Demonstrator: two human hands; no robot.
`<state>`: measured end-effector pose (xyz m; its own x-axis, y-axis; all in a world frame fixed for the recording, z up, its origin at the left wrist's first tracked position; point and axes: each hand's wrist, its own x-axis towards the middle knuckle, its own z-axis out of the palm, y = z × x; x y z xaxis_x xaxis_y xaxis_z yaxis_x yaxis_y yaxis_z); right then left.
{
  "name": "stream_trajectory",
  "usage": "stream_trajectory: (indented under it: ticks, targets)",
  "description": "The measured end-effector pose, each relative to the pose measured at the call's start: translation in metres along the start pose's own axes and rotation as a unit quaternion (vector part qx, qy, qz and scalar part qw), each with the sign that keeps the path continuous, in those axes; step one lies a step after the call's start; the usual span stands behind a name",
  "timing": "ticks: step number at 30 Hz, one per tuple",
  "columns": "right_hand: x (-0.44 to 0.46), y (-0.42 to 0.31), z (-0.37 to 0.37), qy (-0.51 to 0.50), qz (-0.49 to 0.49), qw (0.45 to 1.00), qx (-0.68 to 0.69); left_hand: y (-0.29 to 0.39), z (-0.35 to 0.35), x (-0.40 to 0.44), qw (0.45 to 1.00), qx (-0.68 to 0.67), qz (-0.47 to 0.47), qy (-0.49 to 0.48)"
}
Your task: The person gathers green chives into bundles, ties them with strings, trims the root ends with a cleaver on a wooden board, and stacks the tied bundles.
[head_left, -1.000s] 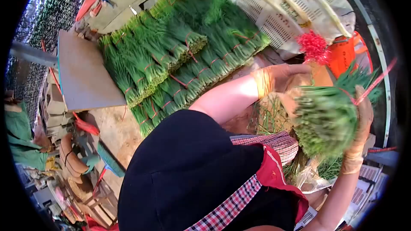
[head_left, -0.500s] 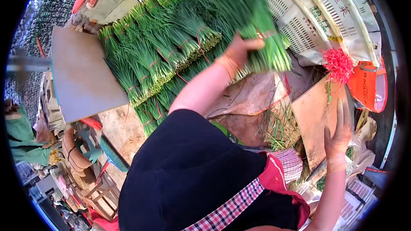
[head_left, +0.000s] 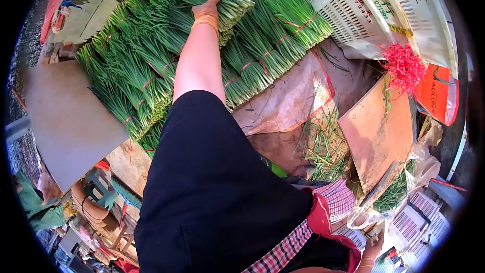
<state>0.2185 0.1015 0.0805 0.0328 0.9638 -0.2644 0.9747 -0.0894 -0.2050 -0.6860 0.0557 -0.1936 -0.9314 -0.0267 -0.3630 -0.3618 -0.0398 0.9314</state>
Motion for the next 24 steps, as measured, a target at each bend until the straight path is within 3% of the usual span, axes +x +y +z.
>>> stream_trajectory:
  ticks: [1, 3, 5, 6, 7, 9, 10, 13, 15, 16, 17, 18, 19, 21, 22, 23, 24]
  targets:
    - [0.006, 0.042, -0.013, 0.006, 0.023, 1.000, 0.004, -0.005, 0.000, 0.001, 1.000, 0.001, -0.005, -0.001]
    - [0.012, 0.049, -0.019, 0.011, 0.044, 0.999, 0.006, -0.010, 0.001, 0.000, 0.993, 0.104, -0.049, 0.038]
    - [0.013, 0.052, -0.026, 0.005, 0.091, 0.993, -0.080, -0.019, 0.000, -0.005, 0.988, 0.138, -0.069, 0.019]
    - [0.012, 0.061, -0.028, -0.010, 0.042, 0.997, -0.059, -0.029, 0.002, -0.001, 0.977, 0.169, -0.118, 0.046]
    - [0.018, 0.087, -0.026, -0.023, 0.070, 0.997, -0.002, -0.035, 0.006, 0.001, 0.963, 0.199, -0.165, 0.071]
    - [0.002, 0.109, -0.025, -0.025, -0.002, 0.995, 0.097, -0.017, 0.010, -0.025, 0.960, 0.213, -0.178, 0.040]
    - [-0.002, 0.130, -0.029, -0.020, 0.083, 0.990, 0.111, -0.022, 0.010, -0.024, 0.958, 0.237, -0.153, 0.057]
    - [-0.055, 0.117, -0.030, 0.011, 0.156, 0.973, 0.169, -0.030, 0.029, -0.023, 0.937, 0.314, -0.096, 0.119]
    - [-0.092, 0.086, -0.027, 0.048, 0.193, 0.969, 0.148, -0.050, 0.033, -0.023, 0.897, 0.406, 0.144, 0.101]
    - [-0.103, 0.079, -0.024, 0.052, 0.196, 0.969, 0.142, -0.067, 0.032, -0.012, 0.896, 0.409, 0.149, 0.087]
    - [-0.109, 0.085, -0.023, 0.053, 0.195, 0.969, 0.142, -0.086, 0.032, 0.005, 0.778, 0.574, 0.254, -0.023]
    - [-0.116, 0.088, -0.021, 0.053, 0.195, 0.968, 0.146, -0.102, 0.027, 0.021, 0.608, 0.705, 0.342, -0.128]
    - [-0.121, 0.090, -0.016, 0.050, 0.194, 0.969, 0.148, -0.115, 0.020, 0.034, 0.602, 0.707, 0.346, -0.132]
    - [-0.126, 0.092, -0.005, 0.056, 0.183, 0.967, 0.166, -0.120, 0.034, 0.052, 0.543, 0.786, 0.265, -0.134]
    - [-0.131, 0.096, -0.001, 0.055, 0.179, 0.967, 0.171, -0.058, 0.053, -0.007, 0.541, 0.811, 0.146, -0.171]
    - [-0.134, 0.096, 0.008, 0.055, 0.175, 0.966, 0.183, -0.055, 0.063, -0.014, 0.482, 0.852, 0.151, -0.137]
    - [-0.138, 0.102, 0.017, 0.056, 0.177, 0.963, 0.193, -0.046, 0.069, -0.017, 0.480, 0.852, 0.161, -0.132]
